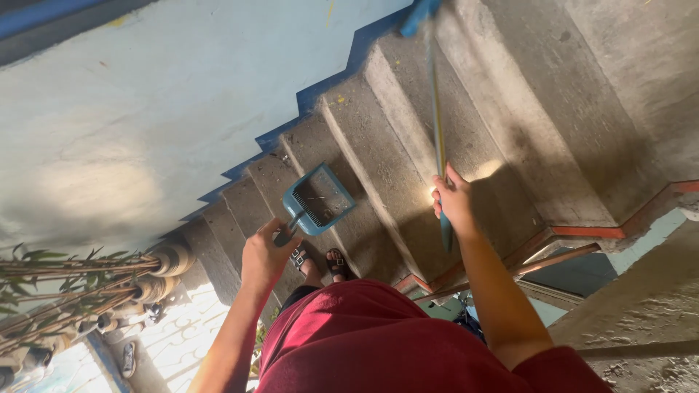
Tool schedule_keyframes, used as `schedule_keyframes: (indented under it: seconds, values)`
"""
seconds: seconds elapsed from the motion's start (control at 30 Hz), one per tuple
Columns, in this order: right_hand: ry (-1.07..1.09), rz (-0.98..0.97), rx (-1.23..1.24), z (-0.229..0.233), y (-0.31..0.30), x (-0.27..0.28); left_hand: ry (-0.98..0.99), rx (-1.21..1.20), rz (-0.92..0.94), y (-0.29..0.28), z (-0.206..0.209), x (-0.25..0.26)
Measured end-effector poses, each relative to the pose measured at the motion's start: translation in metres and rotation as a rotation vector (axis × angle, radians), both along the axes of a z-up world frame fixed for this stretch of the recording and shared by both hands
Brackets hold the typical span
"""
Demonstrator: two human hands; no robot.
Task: Sweeping dirt from concrete stairs into a handheld dustpan using a broom.
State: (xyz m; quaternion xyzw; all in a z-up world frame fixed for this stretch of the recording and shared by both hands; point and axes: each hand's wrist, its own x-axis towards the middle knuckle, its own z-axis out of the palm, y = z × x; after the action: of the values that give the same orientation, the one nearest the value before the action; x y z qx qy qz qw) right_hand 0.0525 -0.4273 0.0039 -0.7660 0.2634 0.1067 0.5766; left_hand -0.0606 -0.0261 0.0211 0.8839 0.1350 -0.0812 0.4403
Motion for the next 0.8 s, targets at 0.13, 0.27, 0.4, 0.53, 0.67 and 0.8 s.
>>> schedule_keyframes:
  seconds: [0.13,0.27,0.4,0.53,0.67,0.8]
  values:
    - [-0.108,-0.019,-0.028,-0.006,0.003,-0.022,0.066,-0.014,-0.015,-0.001,0.007,0.001]
    - [-0.169,0.047,-0.137,-0.041,-0.017,-0.018,0.026,0.000,-0.029,-0.008,0.013,0.018]
    - [-0.009,0.011,-0.088,-0.017,-0.009,-0.028,0.161,0.013,-0.051,-0.010,0.032,0.026]
    - [-0.030,0.008,-0.064,0.001,-0.008,-0.034,-0.034,0.068,-0.105,-0.004,0.023,0.038]
    - [-0.055,0.053,-0.034,0.011,-0.005,-0.042,-0.054,0.050,-0.082,-0.006,0.033,0.051]
    - [0.128,0.120,-0.015,0.039,0.008,-0.053,-0.020,0.053,-0.074,-0.011,0.032,0.059]
